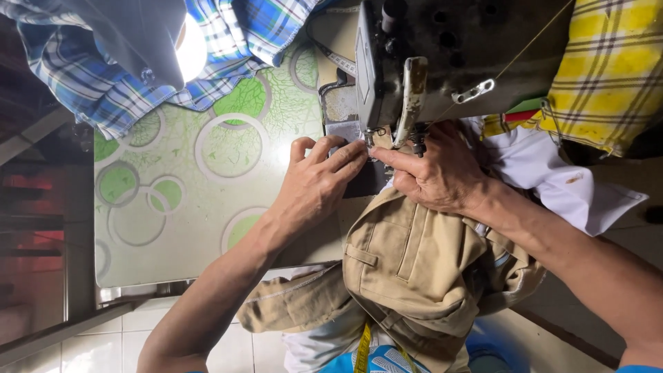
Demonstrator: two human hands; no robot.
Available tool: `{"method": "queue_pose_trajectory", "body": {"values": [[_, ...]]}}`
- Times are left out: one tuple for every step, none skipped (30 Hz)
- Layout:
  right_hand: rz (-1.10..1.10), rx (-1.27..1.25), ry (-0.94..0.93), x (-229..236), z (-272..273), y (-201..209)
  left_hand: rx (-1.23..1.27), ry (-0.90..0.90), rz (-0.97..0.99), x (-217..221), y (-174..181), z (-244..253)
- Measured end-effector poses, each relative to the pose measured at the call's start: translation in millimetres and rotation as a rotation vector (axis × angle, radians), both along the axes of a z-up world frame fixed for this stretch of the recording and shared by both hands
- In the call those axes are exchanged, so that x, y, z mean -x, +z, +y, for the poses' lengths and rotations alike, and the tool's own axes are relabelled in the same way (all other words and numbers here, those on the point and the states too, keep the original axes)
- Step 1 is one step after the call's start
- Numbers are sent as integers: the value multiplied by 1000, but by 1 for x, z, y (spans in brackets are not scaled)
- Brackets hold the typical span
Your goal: Using thread snips to carefully remove stitches from the seams of a pair of tan trousers at a sewing workstation.
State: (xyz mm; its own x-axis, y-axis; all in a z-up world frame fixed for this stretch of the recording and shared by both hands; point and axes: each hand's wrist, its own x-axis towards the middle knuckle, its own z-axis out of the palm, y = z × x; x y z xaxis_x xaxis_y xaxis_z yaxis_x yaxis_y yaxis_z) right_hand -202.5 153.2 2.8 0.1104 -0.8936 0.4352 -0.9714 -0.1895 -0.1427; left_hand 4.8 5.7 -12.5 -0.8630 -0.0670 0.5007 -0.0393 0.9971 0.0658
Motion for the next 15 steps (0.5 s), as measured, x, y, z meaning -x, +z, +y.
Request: {"method": "queue_pose_trajectory", "body": {"values": [[5, 5, -12, 0, 0, 0, 0, 2, -2, 0, 2, 0], [4, 4, -10, -1, 1, -1, -1, 4, -2, -1, 4, 1], [-1, -1, -5, -1, 0, 0, -5, 0, -6, -1, 6, 1], [-7, -6, 0, -1, 0, 0, -9, -5, -10, -2, 8, 1], [-6, -8, 3, -1, 0, 2, -12, -1, -9, -2, 8, 1], [-8, -12, -1, -2, 0, 3, -11, 1, -13, -2, 7, 1], [-7, -14, -6, -2, -1, 5, -9, 3, -16, -2, 7, 1], [-5, -15, -3, -1, -1, 4, -9, 7, -13, -2, 7, 0], [-13, 8, -6, -1, -2, 4, -15, 8, -15, -2, 7, 0], [-21, 31, -9, 0, -3, 3, -21, 10, -16, -2, 7, 0], [-18, 30, -3, 0, -3, 3, -22, 16, -13, -3, 9, 0], [-26, 45, -1, 1, -4, 2, -27, 17, -14, -3, 9, -1], [-37, 58, -3, 1, -4, 1, -33, 15, -18, -3, 10, 0], [-36, 55, 1, 0, -4, 2, -36, 18, -17, -4, 9, 0], [-55, 50, 7, 0, -5, 4, -36, 14, -23, -4, 8, -1]]}}
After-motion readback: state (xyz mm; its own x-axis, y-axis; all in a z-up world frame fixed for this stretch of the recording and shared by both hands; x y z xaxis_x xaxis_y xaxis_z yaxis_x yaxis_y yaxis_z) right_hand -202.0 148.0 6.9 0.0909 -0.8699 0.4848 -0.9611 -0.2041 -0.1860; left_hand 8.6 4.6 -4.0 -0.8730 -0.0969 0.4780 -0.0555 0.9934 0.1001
